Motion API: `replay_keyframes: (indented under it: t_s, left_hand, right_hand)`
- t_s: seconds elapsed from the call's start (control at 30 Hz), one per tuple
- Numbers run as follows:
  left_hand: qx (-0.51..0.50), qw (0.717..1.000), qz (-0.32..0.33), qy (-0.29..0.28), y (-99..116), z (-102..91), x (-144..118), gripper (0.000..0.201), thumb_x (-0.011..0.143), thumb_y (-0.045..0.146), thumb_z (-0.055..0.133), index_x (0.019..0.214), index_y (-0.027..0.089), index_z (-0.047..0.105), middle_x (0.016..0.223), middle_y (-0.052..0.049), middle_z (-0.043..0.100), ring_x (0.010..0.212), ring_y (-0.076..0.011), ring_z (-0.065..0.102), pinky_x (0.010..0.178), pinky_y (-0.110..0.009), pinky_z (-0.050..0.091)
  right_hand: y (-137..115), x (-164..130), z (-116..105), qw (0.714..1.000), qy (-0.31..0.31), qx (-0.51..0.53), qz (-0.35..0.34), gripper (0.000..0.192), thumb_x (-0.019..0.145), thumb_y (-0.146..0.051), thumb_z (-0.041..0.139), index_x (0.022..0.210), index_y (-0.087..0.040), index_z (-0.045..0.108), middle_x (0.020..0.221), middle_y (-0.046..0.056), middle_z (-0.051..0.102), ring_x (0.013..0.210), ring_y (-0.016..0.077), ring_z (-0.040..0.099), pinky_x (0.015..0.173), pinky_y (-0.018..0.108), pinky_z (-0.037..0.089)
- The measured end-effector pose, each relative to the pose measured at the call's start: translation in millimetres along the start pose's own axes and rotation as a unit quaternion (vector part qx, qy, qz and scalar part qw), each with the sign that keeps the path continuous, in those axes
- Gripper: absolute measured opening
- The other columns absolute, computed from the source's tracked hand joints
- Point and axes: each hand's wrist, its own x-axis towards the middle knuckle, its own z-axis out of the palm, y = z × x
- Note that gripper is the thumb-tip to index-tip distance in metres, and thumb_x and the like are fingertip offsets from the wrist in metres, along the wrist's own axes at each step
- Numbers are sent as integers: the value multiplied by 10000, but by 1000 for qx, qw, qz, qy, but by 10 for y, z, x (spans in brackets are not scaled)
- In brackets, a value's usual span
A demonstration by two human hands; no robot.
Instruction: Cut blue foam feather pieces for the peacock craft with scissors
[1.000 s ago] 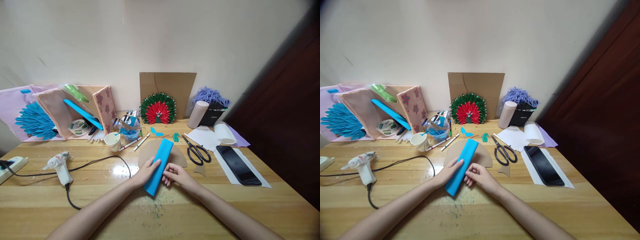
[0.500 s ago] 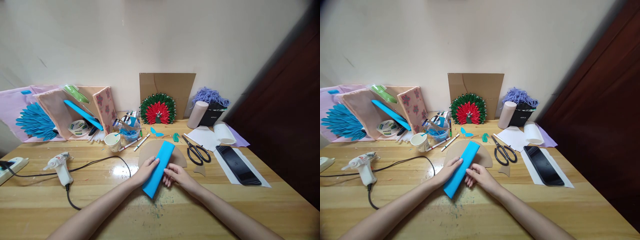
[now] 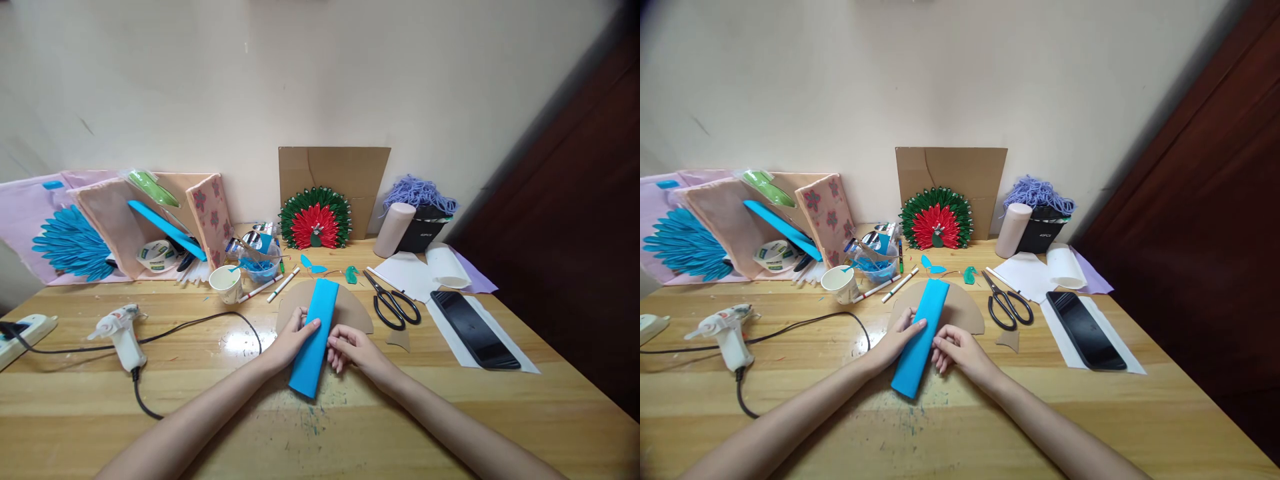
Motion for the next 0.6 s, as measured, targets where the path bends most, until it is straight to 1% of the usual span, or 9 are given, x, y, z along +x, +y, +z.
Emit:
replay_keyframes:
  t_s: [0.13,0.2,0.27,0.33,0.43,0.53,0.6]
  left_hand:
    - [-14,1000,-12,13,1,0,8,398,749,524,574,936,203,429,779,14,545,710,-136,547,684,-266,429]
    - [-25,1000,-13,9,-9,-10,22,348,763,491,532,925,199,438,768,12,543,717,-142,541,696,-271,426]
    - [-27,1000,-10,-3,-14,-24,35,309,762,444,500,926,185,462,789,-4,561,750,-155,542,728,-283,423]
    - [-12,1000,-6,-3,-7,-37,38,278,752,389,489,925,172,494,828,-19,580,788,-164,542,762,-291,417]
    - [18,1000,7,-1,22,-50,25,267,721,331,543,937,174,537,904,-25,605,847,-169,542,794,-283,409]
    - [22,999,17,-25,52,-52,6,325,715,386,614,956,171,579,959,-38,629,895,-183,549,815,-277,407]
    - [11,999,7,-35,74,-46,-5,366,730,466,615,928,158,605,906,-49,647,852,-188,565,795,-285,415]
  right_hand:
    - [-14,4,-10,1000,6,10,-1,419,729,-545,627,741,-138,530,591,2,634,476,87,594,464,197,471]
    - [-17,8,-12,1000,10,15,0,432,725,-561,620,736,-138,529,583,4,633,468,88,592,455,197,471]
    - [-18,12,-12,1000,14,20,3,442,717,-571,621,730,-139,529,577,5,631,462,91,592,447,198,473]
    - [-19,16,-13,999,17,28,2,443,715,-573,622,728,-140,531,576,5,630,460,91,591,445,199,476]
    - [-20,17,-19,999,28,41,1,431,717,-562,630,721,-147,516,582,8,638,457,89,590,440,196,476]
    - [-27,11,-23,998,46,41,-1,415,723,-542,639,698,-158,484,600,17,650,466,93,598,445,199,477]
    - [-36,4,-22,998,53,38,-2,413,720,-535,645,690,-163,467,602,17,650,462,96,597,445,204,475]
